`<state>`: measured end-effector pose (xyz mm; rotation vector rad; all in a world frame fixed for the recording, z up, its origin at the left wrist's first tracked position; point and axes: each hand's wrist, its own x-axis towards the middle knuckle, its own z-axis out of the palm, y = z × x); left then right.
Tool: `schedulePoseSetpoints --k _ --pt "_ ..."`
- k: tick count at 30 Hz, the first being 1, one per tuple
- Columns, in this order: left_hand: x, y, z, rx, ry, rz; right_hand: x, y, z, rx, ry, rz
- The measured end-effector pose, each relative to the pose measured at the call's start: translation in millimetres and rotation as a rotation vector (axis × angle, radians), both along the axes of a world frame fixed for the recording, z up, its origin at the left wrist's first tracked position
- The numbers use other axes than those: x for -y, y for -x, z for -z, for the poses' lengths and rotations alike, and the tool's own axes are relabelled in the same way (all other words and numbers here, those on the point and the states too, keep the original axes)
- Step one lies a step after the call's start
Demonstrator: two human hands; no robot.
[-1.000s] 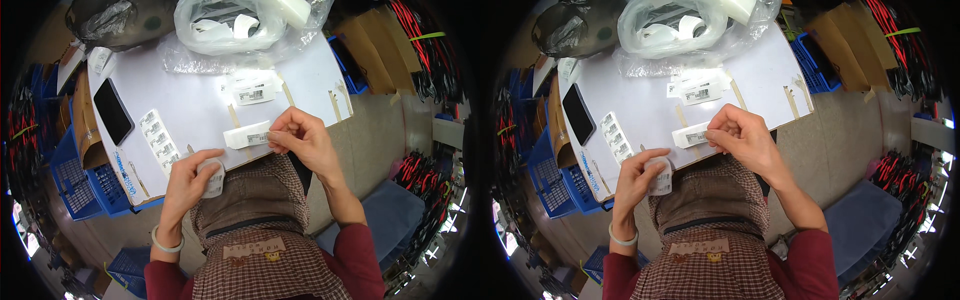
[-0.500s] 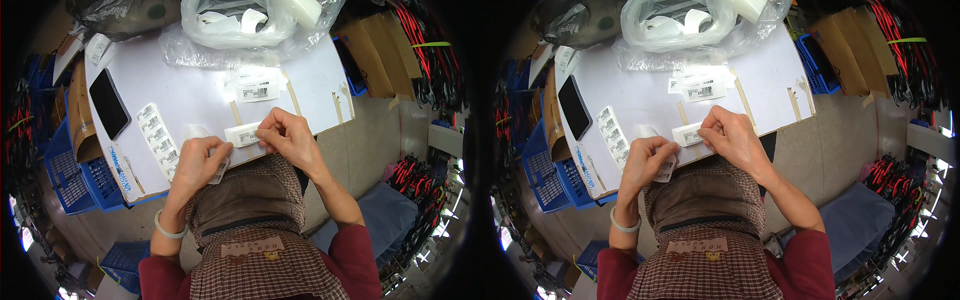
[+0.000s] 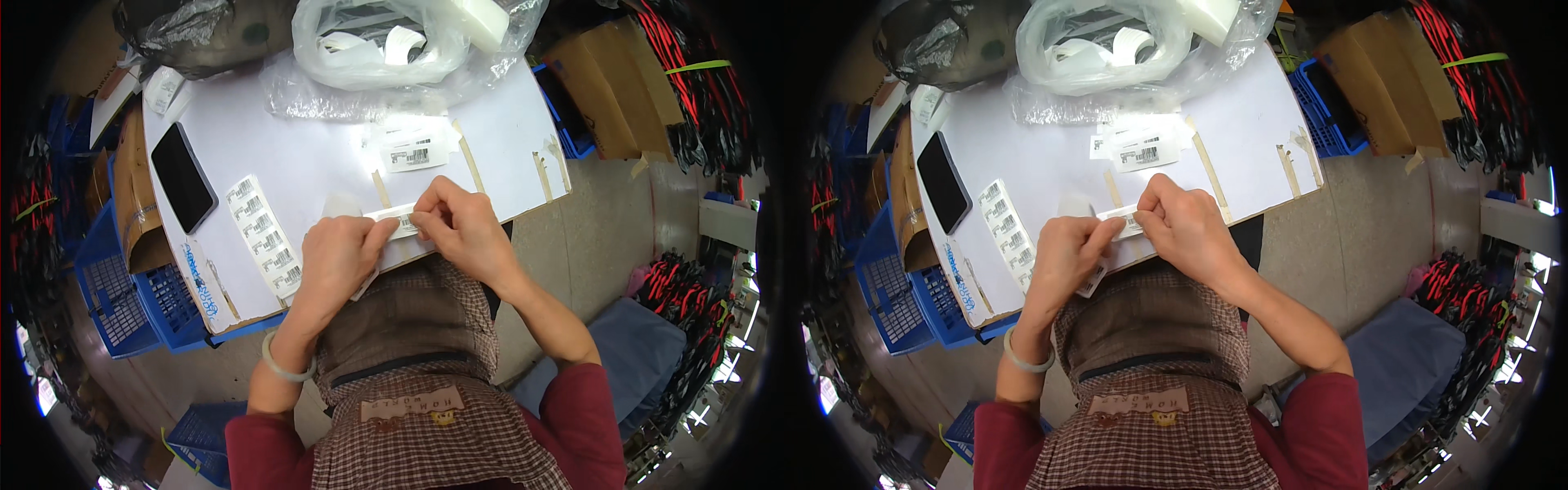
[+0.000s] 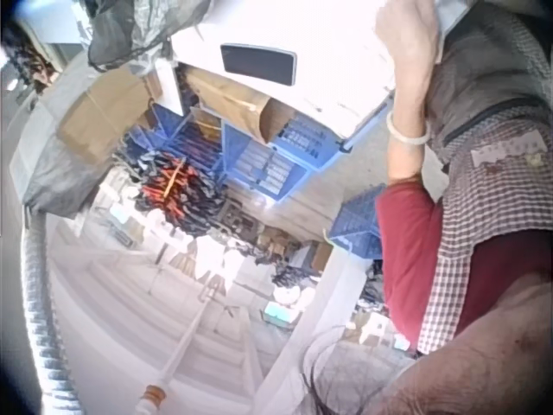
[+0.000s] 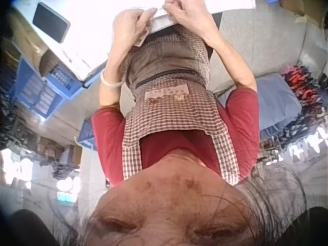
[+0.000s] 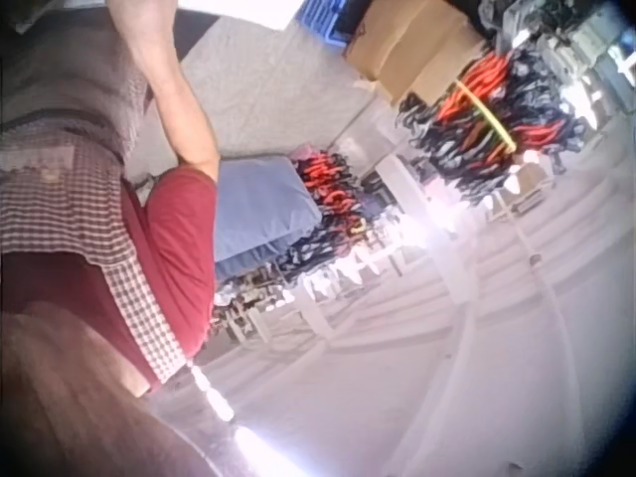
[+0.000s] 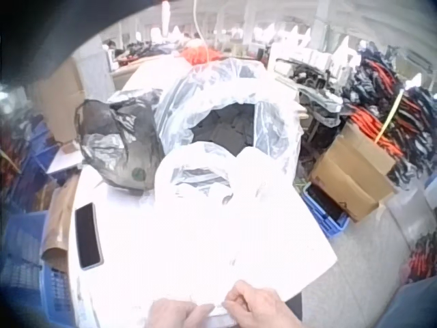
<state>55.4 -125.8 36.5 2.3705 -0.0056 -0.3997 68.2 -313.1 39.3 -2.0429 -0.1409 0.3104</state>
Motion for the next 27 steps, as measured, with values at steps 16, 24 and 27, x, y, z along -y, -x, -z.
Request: schedulePoseSetpoints --k 16,24,27 --pt "-3 -72 -6 -0.234 0.252 0.014 4 -40 -6 0.332 0.197 0.002" --pt "-17 -16 -44 -0.222 0.985 -0.007 -14 1 -18 0.254 -0.346 0.027" --pt "-19 -4 -43 -0.181 0.925 -0.03 -10 7 -15 -0.037 -0.584 0.083"
